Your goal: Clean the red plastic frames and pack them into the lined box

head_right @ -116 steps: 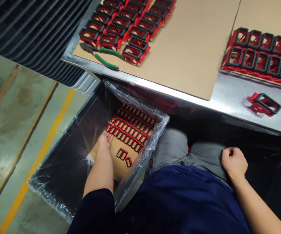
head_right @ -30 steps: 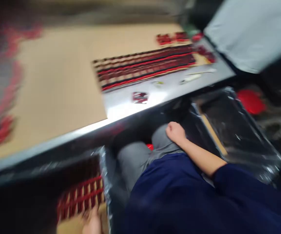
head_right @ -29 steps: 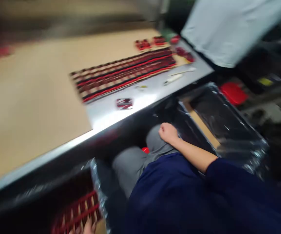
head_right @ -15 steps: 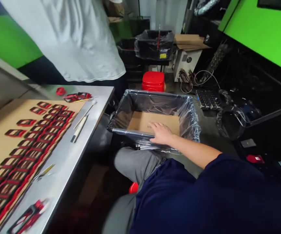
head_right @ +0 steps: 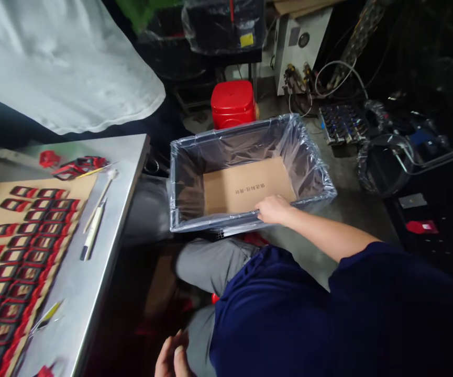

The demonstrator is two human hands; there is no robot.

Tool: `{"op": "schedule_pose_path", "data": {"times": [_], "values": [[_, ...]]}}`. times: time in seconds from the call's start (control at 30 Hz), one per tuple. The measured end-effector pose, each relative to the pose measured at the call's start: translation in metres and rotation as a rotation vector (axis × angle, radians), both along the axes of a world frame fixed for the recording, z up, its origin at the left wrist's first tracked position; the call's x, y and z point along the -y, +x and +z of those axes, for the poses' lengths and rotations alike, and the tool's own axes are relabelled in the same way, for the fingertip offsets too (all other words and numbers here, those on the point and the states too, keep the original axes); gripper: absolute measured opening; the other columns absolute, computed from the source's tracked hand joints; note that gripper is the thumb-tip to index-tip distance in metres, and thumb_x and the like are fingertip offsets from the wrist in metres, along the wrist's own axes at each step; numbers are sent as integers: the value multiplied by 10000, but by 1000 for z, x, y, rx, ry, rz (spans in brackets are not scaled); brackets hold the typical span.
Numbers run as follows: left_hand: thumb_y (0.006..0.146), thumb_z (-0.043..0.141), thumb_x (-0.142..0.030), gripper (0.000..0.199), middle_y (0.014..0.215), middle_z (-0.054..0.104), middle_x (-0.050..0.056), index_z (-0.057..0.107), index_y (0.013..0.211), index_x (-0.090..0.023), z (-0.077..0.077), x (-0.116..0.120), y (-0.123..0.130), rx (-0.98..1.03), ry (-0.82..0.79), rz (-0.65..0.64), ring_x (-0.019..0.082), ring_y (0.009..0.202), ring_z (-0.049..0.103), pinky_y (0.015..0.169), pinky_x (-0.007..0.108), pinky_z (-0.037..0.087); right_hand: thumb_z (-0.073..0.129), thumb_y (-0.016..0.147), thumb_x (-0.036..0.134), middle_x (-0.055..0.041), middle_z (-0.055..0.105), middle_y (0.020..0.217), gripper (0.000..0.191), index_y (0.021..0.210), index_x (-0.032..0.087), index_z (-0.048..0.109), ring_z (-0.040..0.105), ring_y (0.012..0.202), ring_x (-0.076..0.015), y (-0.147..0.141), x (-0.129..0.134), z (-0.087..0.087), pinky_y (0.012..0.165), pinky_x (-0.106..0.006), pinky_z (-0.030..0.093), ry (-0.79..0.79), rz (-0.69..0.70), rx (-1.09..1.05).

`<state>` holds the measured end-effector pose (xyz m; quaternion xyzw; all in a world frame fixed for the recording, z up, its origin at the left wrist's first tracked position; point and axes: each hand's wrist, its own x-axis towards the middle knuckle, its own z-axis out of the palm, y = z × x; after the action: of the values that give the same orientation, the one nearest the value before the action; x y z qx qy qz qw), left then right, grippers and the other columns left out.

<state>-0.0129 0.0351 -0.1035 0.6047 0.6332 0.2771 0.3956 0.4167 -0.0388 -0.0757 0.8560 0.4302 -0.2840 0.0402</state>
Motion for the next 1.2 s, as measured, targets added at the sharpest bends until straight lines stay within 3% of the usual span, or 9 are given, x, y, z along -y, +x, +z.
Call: {"op": "schedule_pose_path", "data": {"times": [0.13,0.27,0.4,0.57,0.83,0.93,1.03,1.1,1.2], "values": [[858,604,-512,432,1048,750,103,643,1148,-194,14,-4,19,-22,-3,-8,283,1006,726,954,439,575,552,907,470,-139,743,1118,360,1092,240,758,689,1038,-345,-7,-1,-2,865,-436,509,-1,-71,38],[859,586,-536,442,1072,751,117,665,1117,-187,18,4,35,-60,50,-199,275,1020,718,964,430,562,566,903,531,-131,752,1090,381,1077,253,762,691,1043,-317,-10,0,-1,865,-393,507,-22,-101,68],[876,569,-540,430,1086,747,129,696,1088,-188,16,14,33,-81,118,-324,271,1029,714,950,410,563,560,901,585,-138,750,1092,438,1096,247,759,694,1036,-320,-10,7,1,847,-394,513,-69,-93,120],[905,545,-494,393,1092,744,126,696,1105,-190,9,24,20,-37,102,-258,260,1035,713,943,402,566,525,918,583,-164,739,1110,479,1137,220,748,687,1055,-327,0,12,1,838,-395,510,-144,-72,173],[868,565,-525,453,1145,732,133,678,1149,-188,-16,29,3,20,-43,-124,281,1083,697,997,441,541,546,888,557,-172,736,1121,473,1142,212,748,696,1013,-347,38,39,6,793,-403,508,-193,-134,234],[854,567,-550,481,1165,724,135,673,1156,-191,-21,25,1,22,-68,-134,285,1096,691,1011,448,531,620,848,521,-185,698,1219,564,1287,171,665,652,1117,-359,33,36,9,869,-421,504,-118,-108,256],[836,574,-570,508,1198,717,133,662,1176,-201,-29,24,-1,15,-111,-180,299,1137,677,1046,465,509,637,838,555,-178,596,1390,715,1420,154,531,545,1283,-349,10,16,7,1004,-423,456,28,-66,246],[823,582,-580,528,1176,727,143,652,1184,-202,-37,22,-2,10,-127,-209,320,1135,681,1063,486,496,639,822,608,-184,620,1354,723,1373,147,561,588,1227,-349,-4,-3,5,985,-424,474,107,-67,203],[811,599,-596,519,1040,760,149,651,1179,-233,-48,5,1,50,-84,-249,351,1055,715,980,490,559,484,923,606,-191,682,1233,598,1259,132,625,638,1139,-330,-11,-25,2,942,-428,496,227,-119,168]]}}
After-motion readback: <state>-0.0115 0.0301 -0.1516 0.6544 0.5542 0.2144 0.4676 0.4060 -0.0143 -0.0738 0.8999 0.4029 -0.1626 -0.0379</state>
